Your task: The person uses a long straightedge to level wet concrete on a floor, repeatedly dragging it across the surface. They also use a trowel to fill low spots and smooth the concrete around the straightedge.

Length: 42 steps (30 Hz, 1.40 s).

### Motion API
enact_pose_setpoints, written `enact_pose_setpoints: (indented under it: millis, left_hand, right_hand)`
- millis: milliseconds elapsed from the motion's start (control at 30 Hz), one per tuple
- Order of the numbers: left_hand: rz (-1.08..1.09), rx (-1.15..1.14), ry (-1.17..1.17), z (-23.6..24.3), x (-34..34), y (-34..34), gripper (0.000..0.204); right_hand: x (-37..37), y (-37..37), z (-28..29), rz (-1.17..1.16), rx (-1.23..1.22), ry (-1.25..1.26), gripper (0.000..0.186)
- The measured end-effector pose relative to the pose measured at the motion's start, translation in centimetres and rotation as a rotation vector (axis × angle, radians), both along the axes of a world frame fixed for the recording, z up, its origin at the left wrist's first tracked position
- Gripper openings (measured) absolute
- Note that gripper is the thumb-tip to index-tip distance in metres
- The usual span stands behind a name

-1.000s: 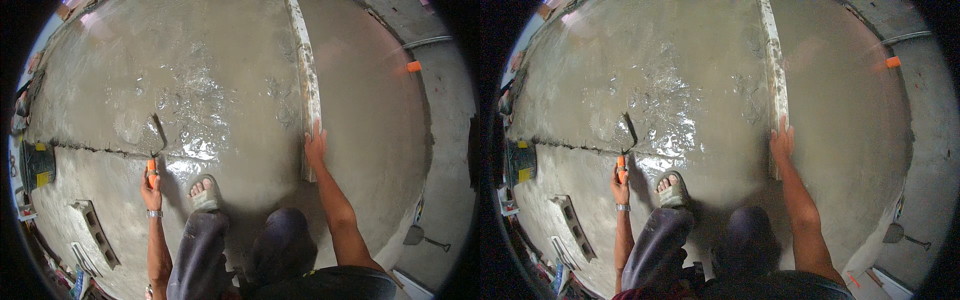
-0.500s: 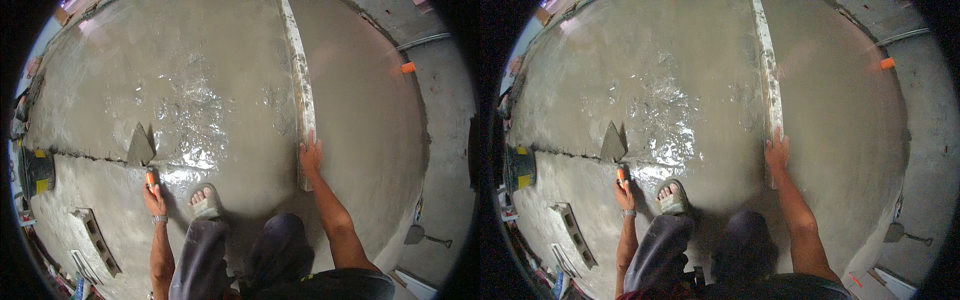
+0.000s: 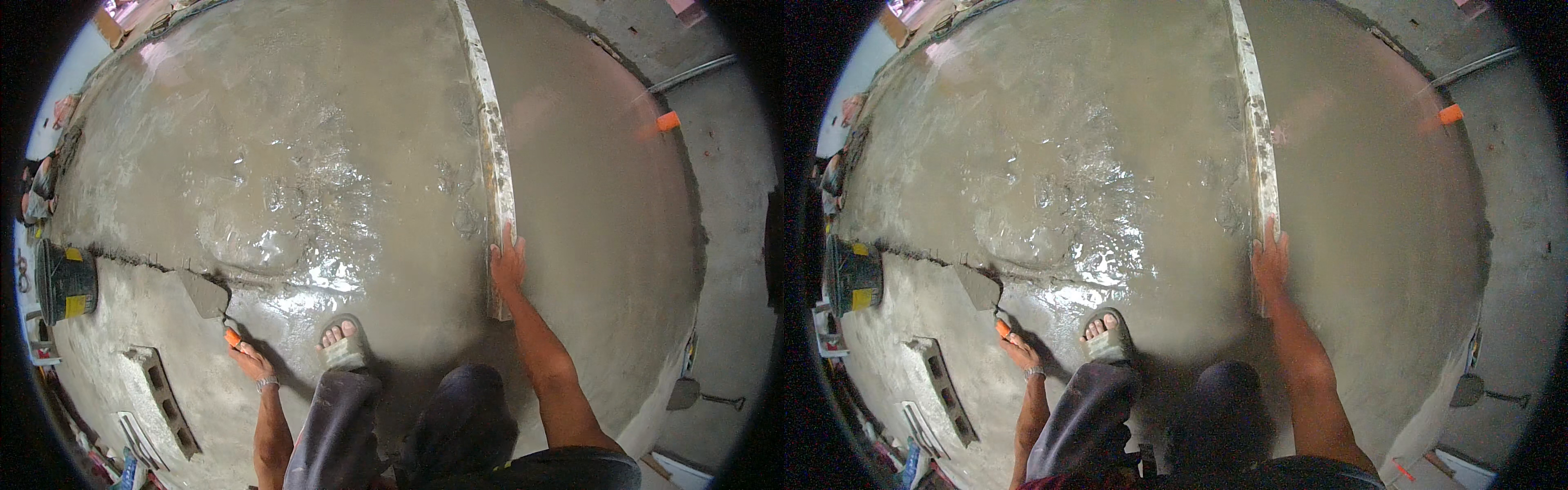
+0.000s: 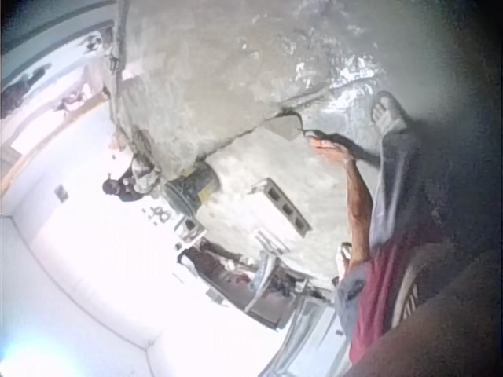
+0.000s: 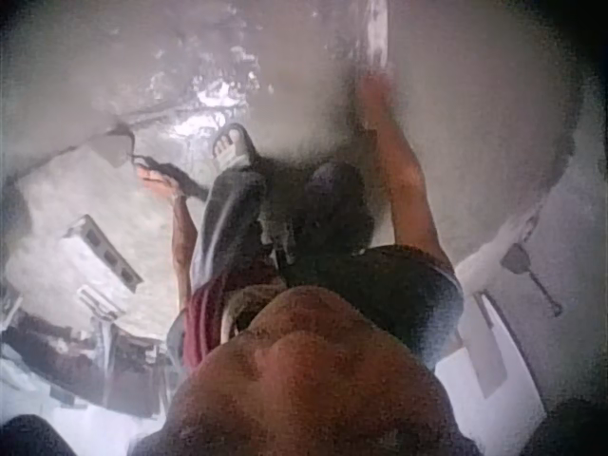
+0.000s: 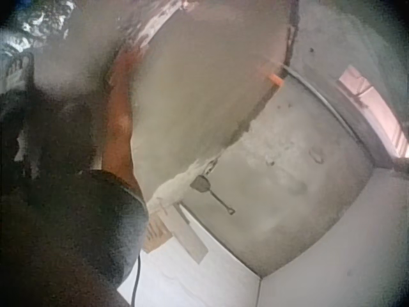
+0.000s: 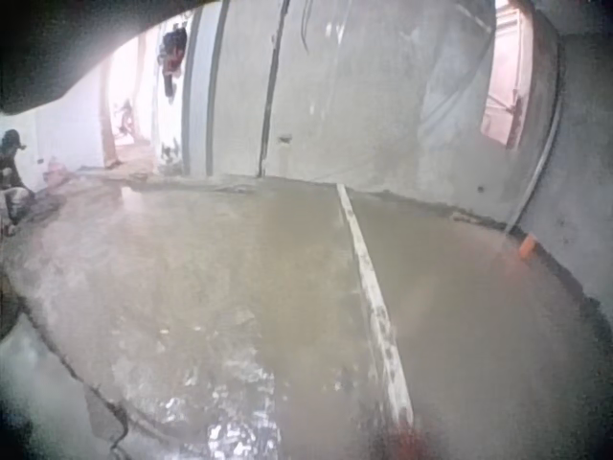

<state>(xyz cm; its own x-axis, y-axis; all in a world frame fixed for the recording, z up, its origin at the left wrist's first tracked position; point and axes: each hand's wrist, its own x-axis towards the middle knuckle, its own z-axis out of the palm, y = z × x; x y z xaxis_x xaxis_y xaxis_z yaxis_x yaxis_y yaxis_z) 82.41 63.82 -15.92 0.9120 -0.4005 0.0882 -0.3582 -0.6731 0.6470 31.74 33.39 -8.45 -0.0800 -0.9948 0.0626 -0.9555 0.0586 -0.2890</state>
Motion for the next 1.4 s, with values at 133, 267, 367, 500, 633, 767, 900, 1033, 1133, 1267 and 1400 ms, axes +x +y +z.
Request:
enact_pose_setpoints:
  millis: [133,267,367,500,633,767,900,1033,1133,1267,1400]
  left_hand:
    - [0.029,0.114,0.014,2.2,0.2,0.4,0.044]
    - [0.052,0.183,-0.045,2.1,0.1,0.0,0.049]
    - [0.083,0.186,-0.154,-0.4,0.4,0.3,0.049]
    - [0.162,0.265,-0.137,2.5,-0.4,-0.7,0.048]
    - [0.143,0.313,-0.152,1.8,0.3,-0.5,0.048]
    - [0.14,0.294,-0.138,2.3,-1.0,-1.4,0.048]
    - [0.145,0.304,-0.177,1.9,0.0,-0.5,0.05]
    - [0.151,0.3,-0.176,1.9,-0.5,-0.8,0.049]
    - [0.137,0.223,-0.263,0.9,0.0,-0.4,0.047]
    - [0.123,0.271,-0.054,1.3,0.4,-0.3,0.055]
    - [0.131,0.275,-0.133,1.4,-0.1,-0.5,0.053]
  right_hand:
    - [0.8,0.8,1.4,-0.006,0.166,0.054,0.074]
    - [0.9,0.0,1.4,-0.044,0.088,0.004,0.073]
    - [-0.2,0.0,-0.8,0.024,-0.053,0.05,0.073]
    - [0.8,1.4,1.6,-0.021,0.19,0.0,0.074]
    - [1.3,0.4,1.4,0.033,0.035,0.004,0.074]
    - [0.9,0.3,0.4,-0.006,0.045,0.05,0.073]
    - [1.2,0.8,1.1,0.033,0.116,0.046,0.073]
    - [1.8,-0.5,0.6,0.059,0.046,0.007,0.073]
    - [1.4,0.2,-0.1,0.039,0.069,-0.014,0.074]
    - [1.5,0.5,0.1,0.056,0.043,-0.009,0.075]
    - [2.2,-0.9,0.2,0.05,0.027,0.008,0.075]
